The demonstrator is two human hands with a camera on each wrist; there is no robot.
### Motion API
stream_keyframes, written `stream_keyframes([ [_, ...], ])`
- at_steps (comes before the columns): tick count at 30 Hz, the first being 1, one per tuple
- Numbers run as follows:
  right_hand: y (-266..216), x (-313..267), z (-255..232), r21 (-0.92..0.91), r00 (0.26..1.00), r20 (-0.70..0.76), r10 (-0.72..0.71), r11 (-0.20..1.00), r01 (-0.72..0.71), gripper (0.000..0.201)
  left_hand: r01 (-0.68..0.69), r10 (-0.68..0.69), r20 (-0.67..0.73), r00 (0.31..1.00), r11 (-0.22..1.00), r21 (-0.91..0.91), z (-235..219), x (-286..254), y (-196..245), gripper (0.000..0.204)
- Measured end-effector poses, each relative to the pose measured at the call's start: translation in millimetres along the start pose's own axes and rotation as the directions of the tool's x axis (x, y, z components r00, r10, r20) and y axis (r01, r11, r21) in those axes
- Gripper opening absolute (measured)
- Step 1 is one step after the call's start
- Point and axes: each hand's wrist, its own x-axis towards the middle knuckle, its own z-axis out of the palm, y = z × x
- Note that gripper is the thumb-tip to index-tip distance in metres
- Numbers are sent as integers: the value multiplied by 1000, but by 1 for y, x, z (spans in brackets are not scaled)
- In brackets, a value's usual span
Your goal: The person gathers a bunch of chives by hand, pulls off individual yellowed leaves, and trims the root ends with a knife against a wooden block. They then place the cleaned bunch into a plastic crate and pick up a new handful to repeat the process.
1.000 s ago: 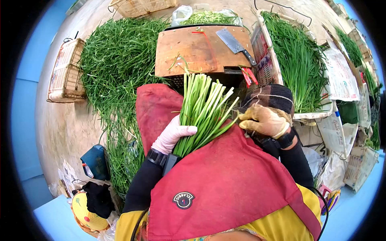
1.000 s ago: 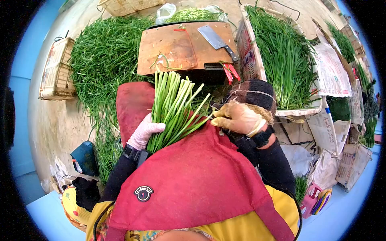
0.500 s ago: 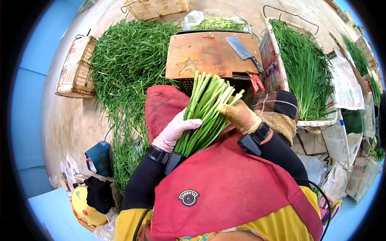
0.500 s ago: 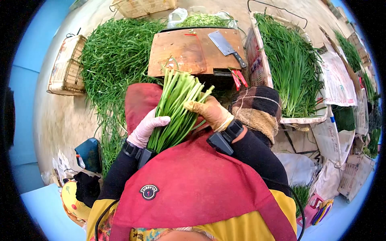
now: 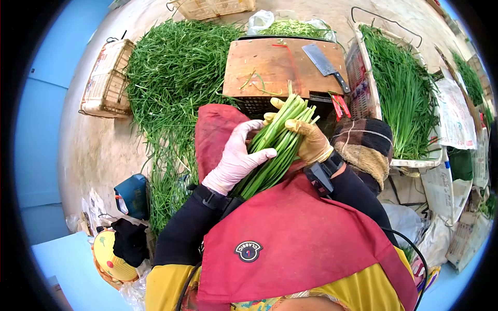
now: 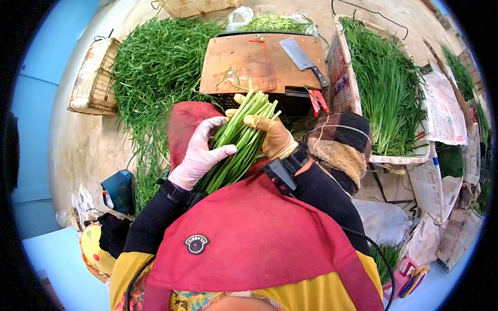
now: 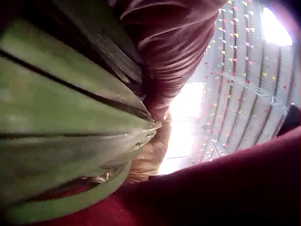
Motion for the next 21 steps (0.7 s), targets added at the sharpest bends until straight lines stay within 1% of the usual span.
stream_keyframes([
  [1,1,1,-2,3,1000,3,-9,1000,9,70,-177,192,-58,980,962,207,-1,1,-1,56],
  [2,2,1,-3,5,1000,5,-18,1000,18,71,-176,192,-57,980,962,208,-2,1,-1,56],
  [4,1,1,-1,8,999,32,-13,1000,13,72,-333,368,-20,930,862,383,-4,4,1,43],
  [5,-1,2,1,8,998,61,-10,1000,10,73,-332,368,-21,930,862,384,-3,4,1,43],
  [6,-3,3,3,-34,998,64,-19,999,21,75,-347,382,-26,924,863,368,-3,5,1,36],
  [8,-3,5,3,-19,997,73,-14,1000,15,76,-360,404,-64,913,868,343,1,9,1,21],
  [10,-2,9,-1,-23,996,89,0,1000,2,78,-372,410,-51,911,868,329,-1,14,-2,17],
  [11,-1,8,3,-9,999,37,-6,1000,6,76,-384,416,-40,909,868,315,-1,16,-3,14],
  [12,1,9,-1,-30,1000,13,-13,999,14,75,-362,389,-42,920,887,288,-1,16,-3,9],
  [13,3,11,-5,-52,1000,-11,-22,998,21,74,-362,389,-42,920,887,288,0,17,-2,9],
  [15,9,13,-11,-38,998,-32,-50,998,48,72,-462,485,-13,874,840,286,1,20,-2,9],
  [16,10,14,-11,-25,996,-53,-78,997,76,71,-438,464,-31,885,855,278,0,18,-1,8],
  [17,10,12,-11,-24,995,-55,-79,997,78,71,-461,489,-24,872,837,293,-3,17,2,8],
  [19,7,8,-9,-82,990,-116,-84,994,74,71,-391,422,-60,904,877,278,-13,12,8,8],
  [20,7,9,-9,-44,991,-107,-78,996,74,73,-422,469,-49,882,830,364,-22,11,7,10],
  [21,6,9,-7,-43,991,-108,-78,996,74,73,-432,499,-54,865,796,424,-33,13,9,9],
])
